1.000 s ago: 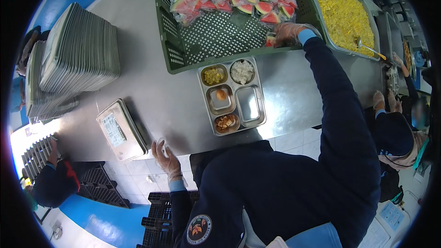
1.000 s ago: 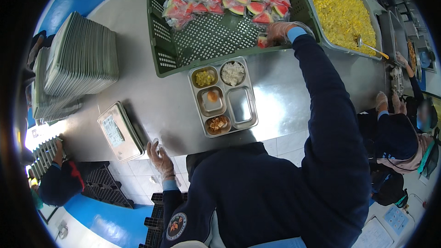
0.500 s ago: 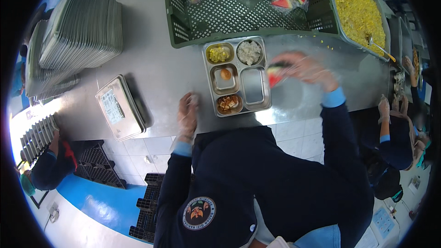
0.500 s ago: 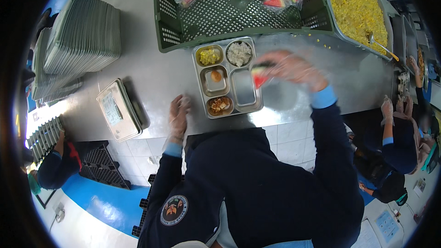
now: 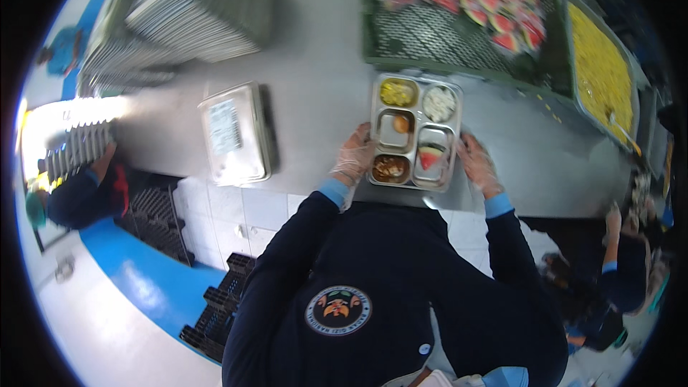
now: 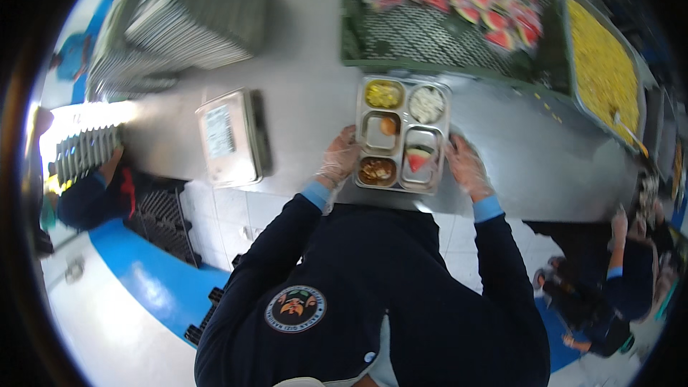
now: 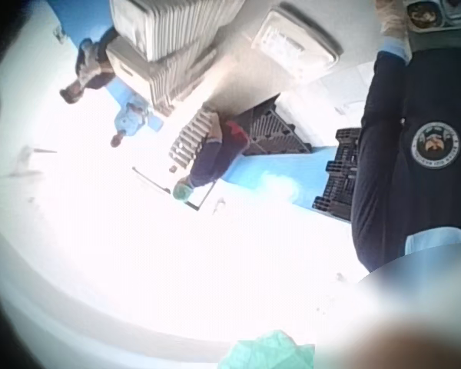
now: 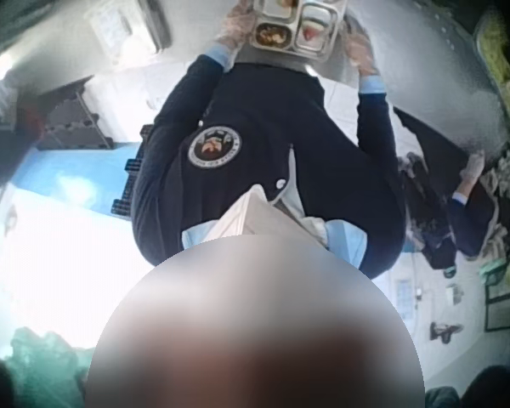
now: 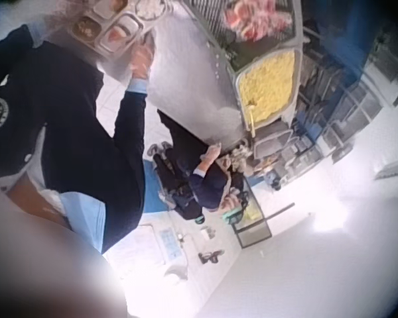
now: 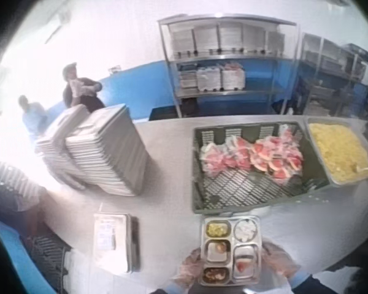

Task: The person assembles compartmentalized metal meal trays by placing pre-portioned food items and a wrapped watermelon slice into each section. They then close the trays with lids and stack them. Later, the person moves to a large bowl of rice and scoops it into a red basin.

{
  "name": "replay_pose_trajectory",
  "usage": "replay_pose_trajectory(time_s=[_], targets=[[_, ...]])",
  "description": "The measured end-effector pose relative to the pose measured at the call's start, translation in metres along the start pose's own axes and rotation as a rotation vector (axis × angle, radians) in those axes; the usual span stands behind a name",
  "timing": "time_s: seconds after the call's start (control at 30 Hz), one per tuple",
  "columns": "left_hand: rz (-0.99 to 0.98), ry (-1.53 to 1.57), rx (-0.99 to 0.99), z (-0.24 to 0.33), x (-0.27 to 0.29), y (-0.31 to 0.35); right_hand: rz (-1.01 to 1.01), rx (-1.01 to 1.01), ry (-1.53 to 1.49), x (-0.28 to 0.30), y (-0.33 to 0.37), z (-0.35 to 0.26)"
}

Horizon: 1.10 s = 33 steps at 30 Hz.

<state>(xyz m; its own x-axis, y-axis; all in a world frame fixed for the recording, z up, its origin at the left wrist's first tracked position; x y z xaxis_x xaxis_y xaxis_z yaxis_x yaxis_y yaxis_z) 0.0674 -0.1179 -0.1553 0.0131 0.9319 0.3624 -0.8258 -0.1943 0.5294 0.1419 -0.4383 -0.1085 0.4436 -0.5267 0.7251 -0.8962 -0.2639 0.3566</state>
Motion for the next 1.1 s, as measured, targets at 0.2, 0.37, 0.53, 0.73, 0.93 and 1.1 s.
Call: replay_pose_trajectory(time_s=[0.2,0.37,0.53,0.73,0.93,1.1], targets=[[0.158,-0.119,-0.12,0.039,0.012,0.027,-0.187,-0.117,-0.149,-0.025,-0.007,0.025],[0.613,-0.073,-0.563,0.063,0.059,0.045,-0.087,-0.135,-0.206,-0.03,-0.003,0.02],[0.9,-0.121,-0.801,0.128,0.181,0.035,-0.021,-0.053,0.012,0.009,-0.021,-0.019],[0.925,0.049,-0.91,0.243,0.297,-0.002,0.217,0.244,-0.248,0.134,-0.091,-0.209],[0.818,0.033,-0.597,0.297,0.303,0.006,0.257,0.338,0.036,0.162,-0.198,-0.402],[0.647,0.316,-0.509,0.313,0.315,0.028,0.218,0.374,0.211,0.168,-0.252,-0.424]])
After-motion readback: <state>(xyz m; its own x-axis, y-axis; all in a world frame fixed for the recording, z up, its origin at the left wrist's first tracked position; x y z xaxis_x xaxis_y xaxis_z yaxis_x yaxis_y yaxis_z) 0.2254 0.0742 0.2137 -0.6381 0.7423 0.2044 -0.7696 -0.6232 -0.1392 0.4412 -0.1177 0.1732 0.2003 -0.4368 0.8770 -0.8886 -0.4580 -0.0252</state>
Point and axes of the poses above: each hand's wrist, its own y-axis away from the middle knuckle, its own x-axis out of the back of the hand, z = x × y, the point moved 1 cm from there along -y, towards the middle knuckle
